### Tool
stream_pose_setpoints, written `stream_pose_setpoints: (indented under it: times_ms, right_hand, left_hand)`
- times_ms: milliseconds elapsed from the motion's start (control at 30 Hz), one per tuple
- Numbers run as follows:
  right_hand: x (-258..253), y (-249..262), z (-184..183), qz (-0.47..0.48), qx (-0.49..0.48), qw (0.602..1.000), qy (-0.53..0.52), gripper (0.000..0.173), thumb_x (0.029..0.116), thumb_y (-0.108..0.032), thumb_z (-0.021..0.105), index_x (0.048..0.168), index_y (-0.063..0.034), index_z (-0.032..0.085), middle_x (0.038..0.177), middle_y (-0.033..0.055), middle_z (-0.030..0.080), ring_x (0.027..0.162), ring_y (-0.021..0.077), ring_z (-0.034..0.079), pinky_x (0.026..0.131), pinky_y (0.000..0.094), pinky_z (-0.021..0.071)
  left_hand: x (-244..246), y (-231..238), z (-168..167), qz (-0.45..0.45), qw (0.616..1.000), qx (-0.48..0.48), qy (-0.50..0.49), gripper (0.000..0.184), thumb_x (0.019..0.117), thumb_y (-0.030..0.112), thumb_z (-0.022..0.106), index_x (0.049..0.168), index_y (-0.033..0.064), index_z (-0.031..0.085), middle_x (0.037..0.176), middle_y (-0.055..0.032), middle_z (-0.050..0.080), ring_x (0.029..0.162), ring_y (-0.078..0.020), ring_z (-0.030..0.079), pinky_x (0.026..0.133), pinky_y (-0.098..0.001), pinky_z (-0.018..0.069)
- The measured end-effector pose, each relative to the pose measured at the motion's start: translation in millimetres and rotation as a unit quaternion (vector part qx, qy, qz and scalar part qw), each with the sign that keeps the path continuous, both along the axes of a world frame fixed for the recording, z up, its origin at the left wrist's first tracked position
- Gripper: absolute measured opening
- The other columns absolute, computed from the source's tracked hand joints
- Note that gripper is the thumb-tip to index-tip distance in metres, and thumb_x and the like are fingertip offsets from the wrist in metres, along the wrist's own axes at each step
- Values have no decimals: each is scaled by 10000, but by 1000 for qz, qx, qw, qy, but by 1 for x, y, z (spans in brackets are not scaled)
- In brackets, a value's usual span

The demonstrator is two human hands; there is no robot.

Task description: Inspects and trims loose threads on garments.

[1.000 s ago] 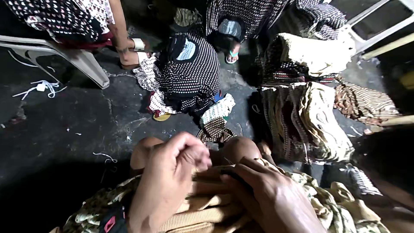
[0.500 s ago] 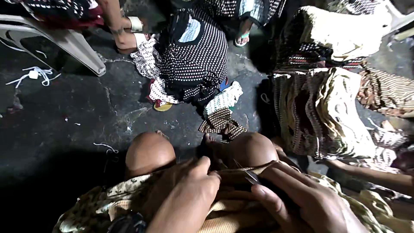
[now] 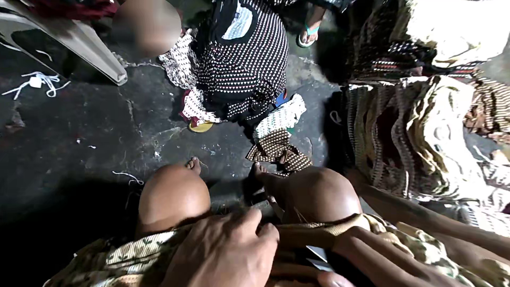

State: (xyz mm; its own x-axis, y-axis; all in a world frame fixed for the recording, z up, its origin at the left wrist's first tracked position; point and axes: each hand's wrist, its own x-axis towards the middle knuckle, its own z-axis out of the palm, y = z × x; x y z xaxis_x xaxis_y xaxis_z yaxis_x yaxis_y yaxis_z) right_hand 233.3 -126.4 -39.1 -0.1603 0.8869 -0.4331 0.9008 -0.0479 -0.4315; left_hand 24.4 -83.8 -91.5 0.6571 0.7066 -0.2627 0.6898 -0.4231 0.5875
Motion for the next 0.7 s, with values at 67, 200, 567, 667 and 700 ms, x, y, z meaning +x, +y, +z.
stream_pose_setpoints:
  times_ms: [67,200,567,667,700]
  right_hand:
    - [10,-4,-10,3,11,1000,-3,552,1059,-494,495,960,14,685,864,225,675,740,361,673,571,483,504]
    - [35,-8,-33,35,61,997,-29,509,1049,-447,537,927,19,701,825,217,698,725,338,692,573,444,523]
    - [-15,12,-7,61,-26,993,-96,486,1041,-474,537,960,-21,694,902,210,681,722,362,680,523,480,490]
    - [-22,19,-7,71,-40,992,-98,491,1034,-473,548,948,-13,696,911,221,676,717,374,678,524,493,496]
    - [-23,20,-7,72,-44,992,-98,489,1033,-470,550,944,-12,694,907,219,673,715,377,676,523,495,495]
  left_hand:
    - [3,2,-1,-21,1000,-6,9,157,953,84,604,909,78,755,993,-119,695,738,-282,691,569,-429,553]
    - [8,4,-8,-25,999,24,-14,138,927,42,603,871,47,729,909,-118,692,625,-268,663,485,-395,518]
    - [4,7,1,76,995,58,-2,68,921,50,605,916,52,673,730,-94,659,547,-241,640,427,-355,457]
    - [1,10,1,116,992,52,-13,58,899,42,624,918,58,677,743,-88,674,575,-233,661,442,-354,476]
    - [0,10,1,128,991,46,-16,61,895,39,625,920,60,676,740,-84,671,585,-230,665,452,-353,483]
